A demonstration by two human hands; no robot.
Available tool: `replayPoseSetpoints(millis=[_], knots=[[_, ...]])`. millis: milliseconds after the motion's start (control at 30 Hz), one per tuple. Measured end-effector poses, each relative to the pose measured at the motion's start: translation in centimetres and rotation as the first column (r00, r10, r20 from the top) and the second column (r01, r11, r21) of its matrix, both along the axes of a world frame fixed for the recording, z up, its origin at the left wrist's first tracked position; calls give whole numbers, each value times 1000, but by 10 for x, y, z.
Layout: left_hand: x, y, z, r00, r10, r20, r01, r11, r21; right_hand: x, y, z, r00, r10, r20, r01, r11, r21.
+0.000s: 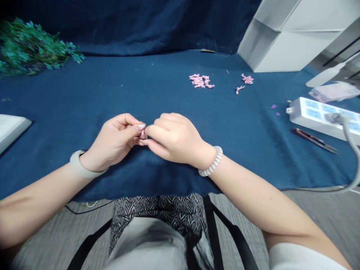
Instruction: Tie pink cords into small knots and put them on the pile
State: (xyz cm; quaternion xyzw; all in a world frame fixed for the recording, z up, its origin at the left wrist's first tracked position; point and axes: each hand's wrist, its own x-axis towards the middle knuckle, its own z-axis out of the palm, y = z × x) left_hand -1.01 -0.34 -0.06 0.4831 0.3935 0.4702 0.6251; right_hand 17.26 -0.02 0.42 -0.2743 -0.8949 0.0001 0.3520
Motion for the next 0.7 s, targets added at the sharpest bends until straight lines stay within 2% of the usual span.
replayPoseSetpoints(millis=[100, 167, 233, 300, 367, 400, 467, 700], knots=[[-2, 1, 1, 1000, -5, -1, 5, 1000, 11, 0, -2, 2, 976, -24, -216, -32, 967, -253], [-4, 1, 1, 1000, -18, 12, 17, 999, 28, -1, -3, 4, 940, -77, -333, -82, 895, -439], [-5, 2, 0, 999, -32, 38, 30, 999, 41, -4, -4, 4, 908, -123, -401, -161, 781, -603], [-5, 2, 0, 997, -42, 57, 40, 998, 39, -7, -4, 3, 898, -147, -414, -237, 632, -738], [-6, 2, 0, 996, -55, 65, 53, 998, 31, -10, -4, 2, 898, -157, -411, -287, 499, -818], [-6, 2, 1, 996, -63, 70, 61, 998, 29, -11, -4, 1, 896, -162, -413, -304, 455, -837], [-6, 1, 2, 994, -76, 79, 73, 997, 33, -14, -5, 1, 885, -178, -430, -328, 416, -848], [-5, 1, 3, 996, -58, 61, 54, 997, 52, -19, -8, 3, 856, -210, -472, -391, 334, -858]])
